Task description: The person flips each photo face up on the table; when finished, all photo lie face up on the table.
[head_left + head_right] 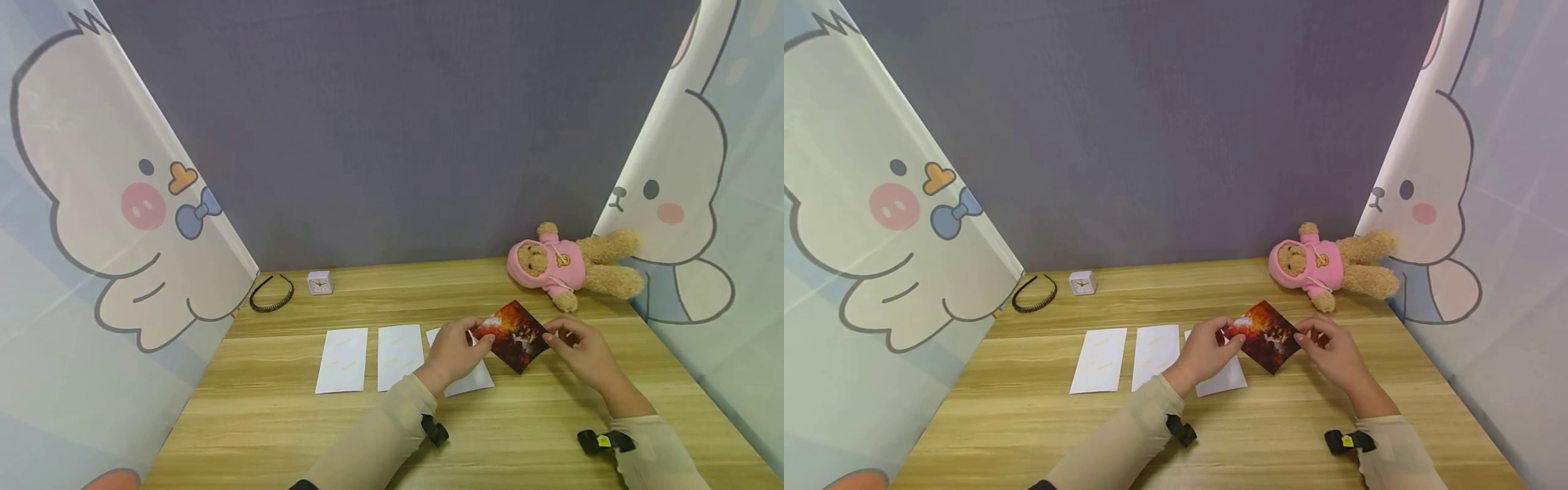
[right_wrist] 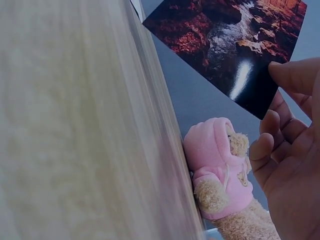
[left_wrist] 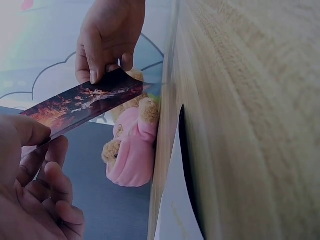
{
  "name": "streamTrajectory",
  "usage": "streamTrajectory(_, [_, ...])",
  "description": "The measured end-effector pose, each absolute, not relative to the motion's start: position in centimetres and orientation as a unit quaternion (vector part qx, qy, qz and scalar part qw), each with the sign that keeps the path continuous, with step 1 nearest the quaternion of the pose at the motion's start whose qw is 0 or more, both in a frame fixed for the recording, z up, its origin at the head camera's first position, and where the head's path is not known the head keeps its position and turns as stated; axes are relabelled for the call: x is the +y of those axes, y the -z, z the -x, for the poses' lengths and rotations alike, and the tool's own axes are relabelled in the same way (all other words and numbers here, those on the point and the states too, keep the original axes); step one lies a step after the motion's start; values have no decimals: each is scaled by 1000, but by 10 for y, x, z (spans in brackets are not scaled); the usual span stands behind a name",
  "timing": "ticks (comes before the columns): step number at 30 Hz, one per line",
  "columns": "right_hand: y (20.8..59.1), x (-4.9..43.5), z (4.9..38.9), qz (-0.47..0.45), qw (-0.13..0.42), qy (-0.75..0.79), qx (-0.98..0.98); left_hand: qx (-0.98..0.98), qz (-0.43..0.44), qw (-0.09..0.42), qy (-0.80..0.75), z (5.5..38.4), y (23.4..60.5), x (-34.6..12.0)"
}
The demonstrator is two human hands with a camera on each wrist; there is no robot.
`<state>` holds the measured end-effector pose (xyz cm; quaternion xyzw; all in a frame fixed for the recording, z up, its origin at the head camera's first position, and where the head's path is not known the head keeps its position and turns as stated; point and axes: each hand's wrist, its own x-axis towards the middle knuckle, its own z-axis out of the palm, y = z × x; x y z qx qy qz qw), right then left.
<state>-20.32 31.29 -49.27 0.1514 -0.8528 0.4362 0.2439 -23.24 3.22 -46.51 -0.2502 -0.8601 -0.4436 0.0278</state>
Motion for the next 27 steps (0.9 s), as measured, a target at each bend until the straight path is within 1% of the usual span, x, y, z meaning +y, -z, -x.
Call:
streamTrajectory(19, [489, 310, 199, -143, 229, -447, -853, -844, 270, 5, 463, 230, 469, 33])
streamTrajectory(27, [490, 310, 199, -141, 222, -476, -839, -840, 275, 8, 469, 231, 471, 34])
